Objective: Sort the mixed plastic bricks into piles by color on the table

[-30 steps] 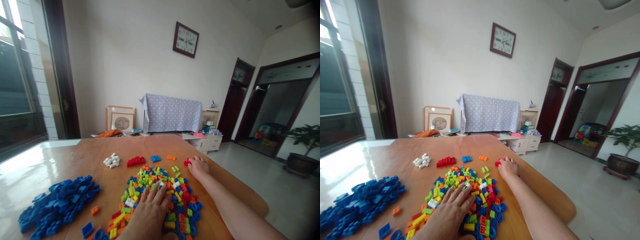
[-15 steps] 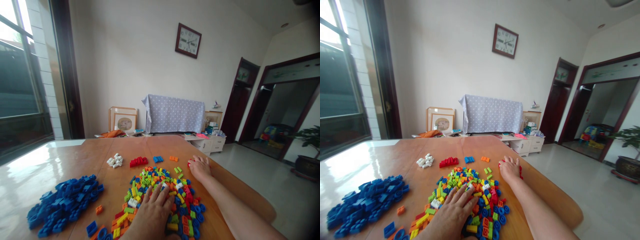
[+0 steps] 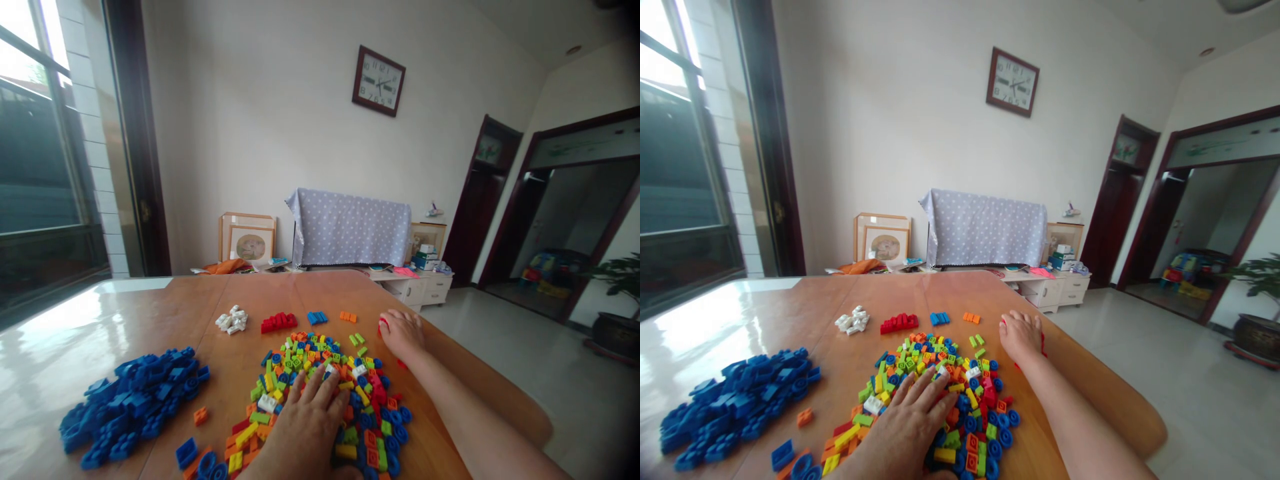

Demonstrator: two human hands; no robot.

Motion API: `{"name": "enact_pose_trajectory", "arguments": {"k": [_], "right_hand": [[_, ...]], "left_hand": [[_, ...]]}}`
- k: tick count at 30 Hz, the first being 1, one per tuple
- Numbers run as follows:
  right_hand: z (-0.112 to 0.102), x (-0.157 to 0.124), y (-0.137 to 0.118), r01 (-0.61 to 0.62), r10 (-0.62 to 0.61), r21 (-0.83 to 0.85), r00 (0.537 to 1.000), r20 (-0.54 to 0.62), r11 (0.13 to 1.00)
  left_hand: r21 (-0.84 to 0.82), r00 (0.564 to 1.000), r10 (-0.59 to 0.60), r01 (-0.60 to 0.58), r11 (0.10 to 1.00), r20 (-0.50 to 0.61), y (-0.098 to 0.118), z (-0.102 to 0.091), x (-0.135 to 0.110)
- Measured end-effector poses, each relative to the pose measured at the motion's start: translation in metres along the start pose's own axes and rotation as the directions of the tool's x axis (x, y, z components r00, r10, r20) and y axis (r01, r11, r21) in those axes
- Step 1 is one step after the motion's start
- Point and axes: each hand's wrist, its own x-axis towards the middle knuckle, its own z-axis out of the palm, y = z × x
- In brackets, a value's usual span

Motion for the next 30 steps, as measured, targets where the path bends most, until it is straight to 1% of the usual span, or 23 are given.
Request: {"name": "enact_pose_trajectory", "arguments": {"k": [4,6,10,12,13,15,18,21,26,30], "right_hand": [[-0.006,0.003,-0.001,0.039,-0.029,0.148,0.997,-0.07,0.988],[-0.009,0.005,0.0,0.037,-0.02,0.218,0.996,-0.084,0.975],[-0.016,0.001,0.011,-0.053,0.088,0.318,0.992,-0.095,0.947],[-0.019,-0.007,0.019,-0.106,0.151,0.414,0.986,-0.076,0.904],[-0.019,-0.013,0.023,-0.127,0.168,0.459,0.985,-0.049,0.879],[-0.017,-0.028,0.03,-0.152,0.159,0.515,0.987,0.03,0.844],[-0.008,-0.052,0.034,-0.171,0.117,0.542,0.984,0.134,0.823],[0.0,-0.068,0.033,-0.182,0.111,0.548,0.981,0.16,0.816],[0.0,-0.068,0.032,-0.149,0.114,0.499,0.988,0.1,0.854],[-0.004,-0.063,0.025,-0.143,0.101,0.522,0.989,0.108,0.841]], "left_hand": [[-0.006,1.0,-0.001,0.001,1.0,-0.011,0.0,0.001,0.0],[-0.007,1.0,-0.003,0.003,1.0,-0.015,0.001,0.0,-0.001],[-0.01,1.0,-0.004,0.003,1.0,-0.008,0.003,-0.002,-0.002],[-0.016,1.0,0.004,-0.004,1.0,-0.014,0.003,-0.003,-0.003],[-0.017,1.0,0.007,-0.007,1.0,-0.018,0.003,-0.004,-0.003],[-0.018,1.0,0.004,-0.005,1.0,-0.02,0.003,-0.004,-0.004],[-0.013,1.0,-0.002,0.001,1.0,-0.026,0.003,-0.002,-0.004],[-0.004,0.999,-0.004,0.004,1.0,-0.048,0.003,0.0,-0.005],[0.004,0.997,-0.008,0.009,1.0,-0.082,0.004,0.003,-0.006],[-0.002,0.998,-0.018,0.018,1.0,-0.063,0.005,0.001,-0.007]]}}
